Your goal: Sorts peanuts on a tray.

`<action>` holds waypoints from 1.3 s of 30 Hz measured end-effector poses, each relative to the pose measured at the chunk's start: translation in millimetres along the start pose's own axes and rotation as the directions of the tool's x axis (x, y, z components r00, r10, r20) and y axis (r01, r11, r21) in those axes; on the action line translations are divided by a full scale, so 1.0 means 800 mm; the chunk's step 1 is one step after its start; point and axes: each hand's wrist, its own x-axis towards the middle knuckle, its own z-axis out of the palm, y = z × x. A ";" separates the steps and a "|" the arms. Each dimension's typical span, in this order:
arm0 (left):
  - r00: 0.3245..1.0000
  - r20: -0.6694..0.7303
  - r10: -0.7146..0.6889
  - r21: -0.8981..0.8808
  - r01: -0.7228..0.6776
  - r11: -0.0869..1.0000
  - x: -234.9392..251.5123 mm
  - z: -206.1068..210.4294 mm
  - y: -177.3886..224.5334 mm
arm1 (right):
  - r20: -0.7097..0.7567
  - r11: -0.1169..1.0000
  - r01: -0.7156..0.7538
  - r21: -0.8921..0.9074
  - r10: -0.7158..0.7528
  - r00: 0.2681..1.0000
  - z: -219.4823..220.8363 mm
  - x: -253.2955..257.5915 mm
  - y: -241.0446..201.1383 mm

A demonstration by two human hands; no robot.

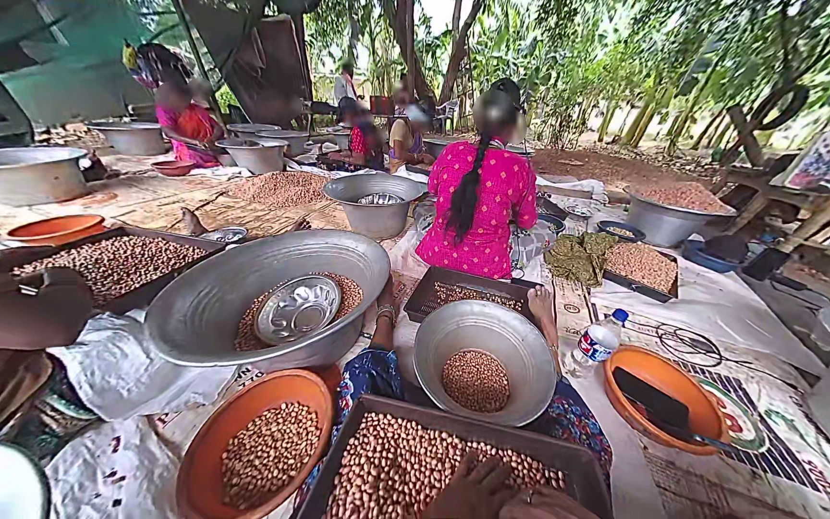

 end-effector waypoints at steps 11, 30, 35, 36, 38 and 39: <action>0.998 0.048 -0.037 0.020 0.036 0.999 -0.002 0.003 0.000 | 0.189 0.867 -0.494 -0.061 0.496 0.848 -0.025 -0.024 0.081; 0.996 0.093 0.000 0.116 -0.011 0.993 0.009 0.002 0.034 | 0.129 0.791 -0.611 -0.021 0.609 0.783 -0.037 -0.029 0.080; 0.923 0.277 -0.269 0.186 0.223 0.957 -0.023 -0.041 0.027 | 0.110 0.770 -0.637 -0.019 0.635 0.765 -0.029 -0.021 0.069; 0.895 0.315 -0.316 0.202 0.262 0.944 -0.033 -0.049 0.026 | 0.107 0.776 -0.631 -0.011 0.628 0.771 -0.026 -0.019 0.068; 0.840 0.396 -0.372 0.212 0.311 0.927 -0.056 -0.065 0.021 | 0.095 0.797 -0.603 -0.001 0.601 0.794 -0.019 -0.013 0.067; 0.817 0.434 -0.380 0.203 0.322 0.925 -0.067 -0.075 0.019 | 0.088 0.808 -0.588 -0.007 0.587 0.805 -0.015 -0.010 0.066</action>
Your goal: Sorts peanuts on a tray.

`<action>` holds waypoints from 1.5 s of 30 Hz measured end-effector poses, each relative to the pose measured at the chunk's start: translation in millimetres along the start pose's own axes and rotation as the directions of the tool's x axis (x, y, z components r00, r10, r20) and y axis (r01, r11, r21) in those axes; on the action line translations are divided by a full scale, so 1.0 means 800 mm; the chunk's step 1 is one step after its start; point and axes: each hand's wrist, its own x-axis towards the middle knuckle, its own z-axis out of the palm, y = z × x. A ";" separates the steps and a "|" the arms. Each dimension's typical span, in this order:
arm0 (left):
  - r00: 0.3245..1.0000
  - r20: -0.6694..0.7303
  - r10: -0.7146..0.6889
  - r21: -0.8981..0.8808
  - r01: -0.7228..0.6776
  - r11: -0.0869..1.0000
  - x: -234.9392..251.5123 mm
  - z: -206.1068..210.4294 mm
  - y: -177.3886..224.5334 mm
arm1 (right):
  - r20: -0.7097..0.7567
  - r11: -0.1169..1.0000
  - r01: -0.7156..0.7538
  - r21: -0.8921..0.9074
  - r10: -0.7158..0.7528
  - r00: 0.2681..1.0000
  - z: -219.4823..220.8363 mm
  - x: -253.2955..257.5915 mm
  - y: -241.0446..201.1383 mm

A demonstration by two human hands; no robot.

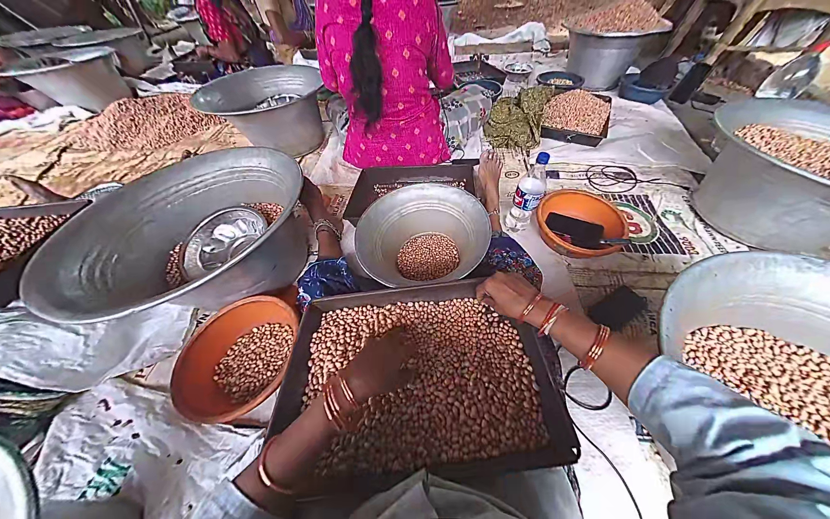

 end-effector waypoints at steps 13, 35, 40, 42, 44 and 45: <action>0.990 0.005 0.141 0.151 -0.140 0.979 -0.048 -0.068 0.125 | -0.079 0.990 0.061 -0.130 -0.072 0.994 0.034 0.006 -0.010; 0.924 -0.264 -0.276 -0.082 0.263 0.961 0.034 -0.030 0.063 | 0.026 0.950 0.011 0.311 -0.020 0.999 -0.022 -0.020 0.006; 0.953 -0.299 0.050 -0.153 -0.099 0.983 0.063 -0.028 0.103 | 0.162 0.987 0.149 -0.066 -0.137 0.977 -0.005 -0.035 0.001; 0.954 -0.280 0.110 -0.145 -0.156 0.977 0.086 -0.016 0.114 | 0.291 0.990 0.054 -0.129 -0.014 0.957 -0.012 -0.038 -0.009; 0.943 -0.306 0.130 -0.089 -0.164 0.982 0.104 -0.004 0.120 | 0.335 0.984 -0.004 -0.179 0.065 0.940 -0.013 -0.039 -0.008; 0.936 -0.326 0.131 -0.068 -0.161 0.985 0.110 0.000 0.121 | 0.341 0.981 -0.007 -0.191 0.073 0.937 -0.013 -0.039 -0.005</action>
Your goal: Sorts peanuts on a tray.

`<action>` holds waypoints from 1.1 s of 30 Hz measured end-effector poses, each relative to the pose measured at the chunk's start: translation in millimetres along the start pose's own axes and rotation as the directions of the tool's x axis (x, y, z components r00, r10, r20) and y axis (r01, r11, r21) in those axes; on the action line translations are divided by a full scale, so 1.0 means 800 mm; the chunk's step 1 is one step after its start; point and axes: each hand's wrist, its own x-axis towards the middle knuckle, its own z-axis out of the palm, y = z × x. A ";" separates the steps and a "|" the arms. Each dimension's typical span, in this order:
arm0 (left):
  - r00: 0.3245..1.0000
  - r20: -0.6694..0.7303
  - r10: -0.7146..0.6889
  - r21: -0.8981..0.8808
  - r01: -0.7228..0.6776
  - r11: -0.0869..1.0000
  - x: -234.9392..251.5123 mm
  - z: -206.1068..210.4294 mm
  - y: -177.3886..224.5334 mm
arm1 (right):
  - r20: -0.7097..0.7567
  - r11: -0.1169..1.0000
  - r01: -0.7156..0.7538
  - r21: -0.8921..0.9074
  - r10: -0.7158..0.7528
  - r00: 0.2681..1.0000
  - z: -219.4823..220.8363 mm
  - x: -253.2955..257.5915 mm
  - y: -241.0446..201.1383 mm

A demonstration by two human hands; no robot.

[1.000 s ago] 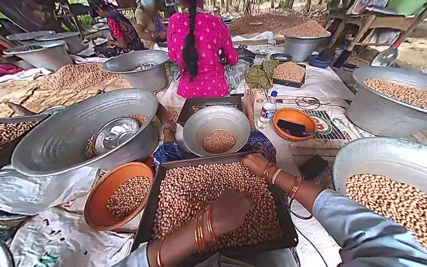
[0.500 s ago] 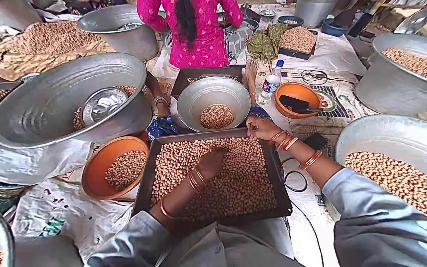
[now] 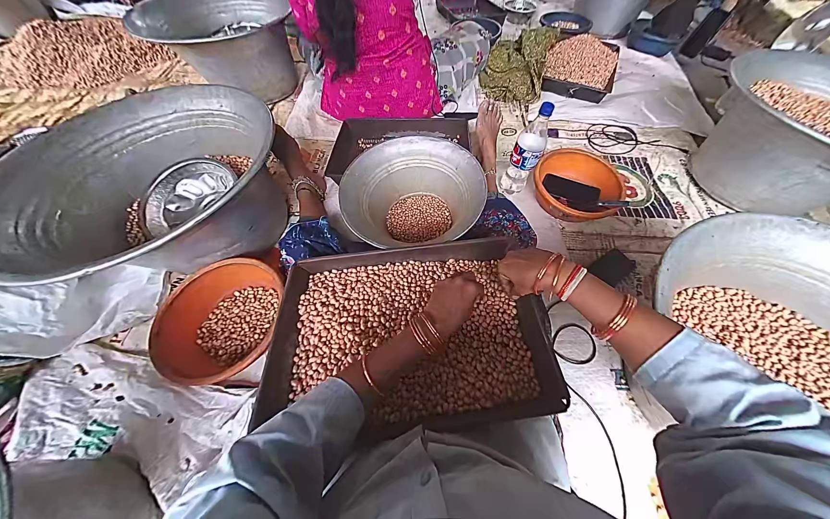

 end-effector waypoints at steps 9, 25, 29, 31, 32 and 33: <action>1.000 -0.028 -0.009 0.049 0.011 0.999 0.011 0.021 0.002 | 0.099 0.991 -0.018 -0.134 0.032 0.995 -0.004 -0.005 -0.015; 0.993 -0.100 -0.055 -0.265 0.027 0.964 -0.011 -0.005 -0.037 | 0.122 0.987 -0.035 -0.158 0.055 0.991 0.020 0.006 -0.047; 1.000 0.012 -0.009 -0.086 0.010 0.996 -0.004 0.006 -0.020 | -0.137 0.991 0.119 0.059 -0.110 0.984 0.005 0.008 0.004; 0.997 0.070 -0.018 -0.032 0.020 0.999 -0.003 0.005 -0.012 | -0.305 0.910 0.240 0.340 -0.135 0.943 -0.006 0.012 0.029; 0.995 0.089 -0.035 -0.004 0.036 0.999 -0.004 0.003 -0.007 | -0.362 0.825 0.271 0.496 -0.087 0.928 -0.008 0.015 0.036; 0.992 0.108 -0.059 0.019 0.057 0.998 -0.007 0.002 -0.001 | -0.397 0.715 0.295 0.634 -0.028 0.918 -0.006 0.018 0.039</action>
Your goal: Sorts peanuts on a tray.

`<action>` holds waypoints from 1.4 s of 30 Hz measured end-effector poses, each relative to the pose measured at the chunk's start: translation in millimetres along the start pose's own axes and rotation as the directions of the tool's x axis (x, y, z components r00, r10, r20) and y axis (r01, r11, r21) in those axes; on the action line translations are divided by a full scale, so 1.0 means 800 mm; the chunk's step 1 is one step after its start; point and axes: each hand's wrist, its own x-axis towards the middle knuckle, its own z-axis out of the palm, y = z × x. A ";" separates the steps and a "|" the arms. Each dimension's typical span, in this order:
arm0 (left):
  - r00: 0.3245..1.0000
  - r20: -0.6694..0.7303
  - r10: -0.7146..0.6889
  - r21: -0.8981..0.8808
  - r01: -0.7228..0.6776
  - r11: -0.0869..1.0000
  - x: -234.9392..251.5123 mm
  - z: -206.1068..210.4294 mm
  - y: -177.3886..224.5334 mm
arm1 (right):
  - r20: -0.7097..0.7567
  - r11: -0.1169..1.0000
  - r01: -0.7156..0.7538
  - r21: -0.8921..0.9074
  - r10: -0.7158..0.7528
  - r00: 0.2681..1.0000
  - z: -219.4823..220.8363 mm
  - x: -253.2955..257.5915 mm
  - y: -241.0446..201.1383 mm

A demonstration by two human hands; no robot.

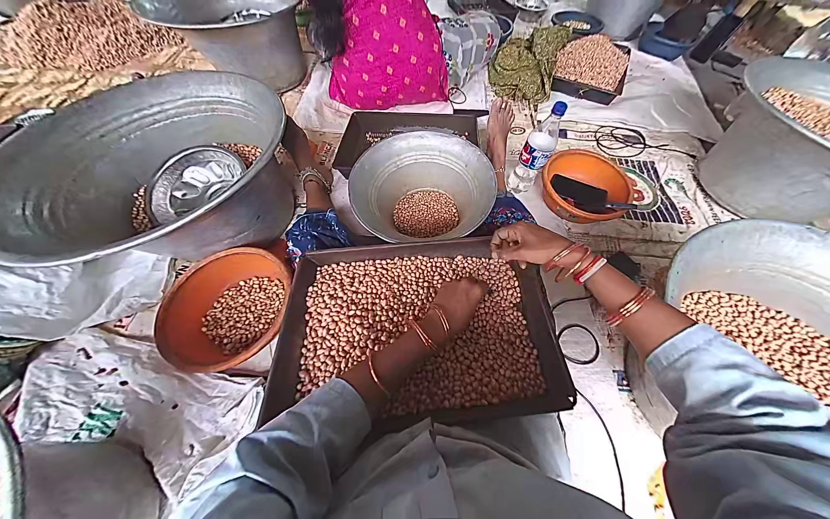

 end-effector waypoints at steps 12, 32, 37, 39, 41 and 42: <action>0.832 -0.503 -0.234 -0.475 -0.040 0.879 -0.019 -0.032 -0.085 | -0.140 0.779 -0.100 -0.619 0.015 0.990 0.070 0.007 -0.006; 0.909 -0.294 -0.295 -0.803 -0.068 0.592 -0.006 -0.020 -0.110 | -0.309 0.991 0.074 -0.116 -0.107 0.945 0.029 -0.009 0.000; 0.957 0.271 0.105 -0.853 0.188 0.487 -0.036 -0.028 -0.020 | -0.010 0.923 0.073 -0.379 -0.083 0.996 0.019 -0.013 0.003; 0.816 0.462 0.348 -0.801 0.216 0.558 -0.043 -0.012 0.006 | 0.090 0.829 0.039 -0.558 0.015 0.996 0.032 -0.010 0.005; 0.713 0.576 0.400 -0.736 0.240 0.632 -0.043 0.004 0.019 | 0.131 0.756 -0.050 -0.652 0.178 0.975 0.042 -0.010 -0.013; 0.717 0.596 0.362 -0.714 0.266 0.648 -0.039 0.008 0.017 | 0.133 0.728 -0.087 -0.680 0.239 0.962 0.046 -0.010 -0.022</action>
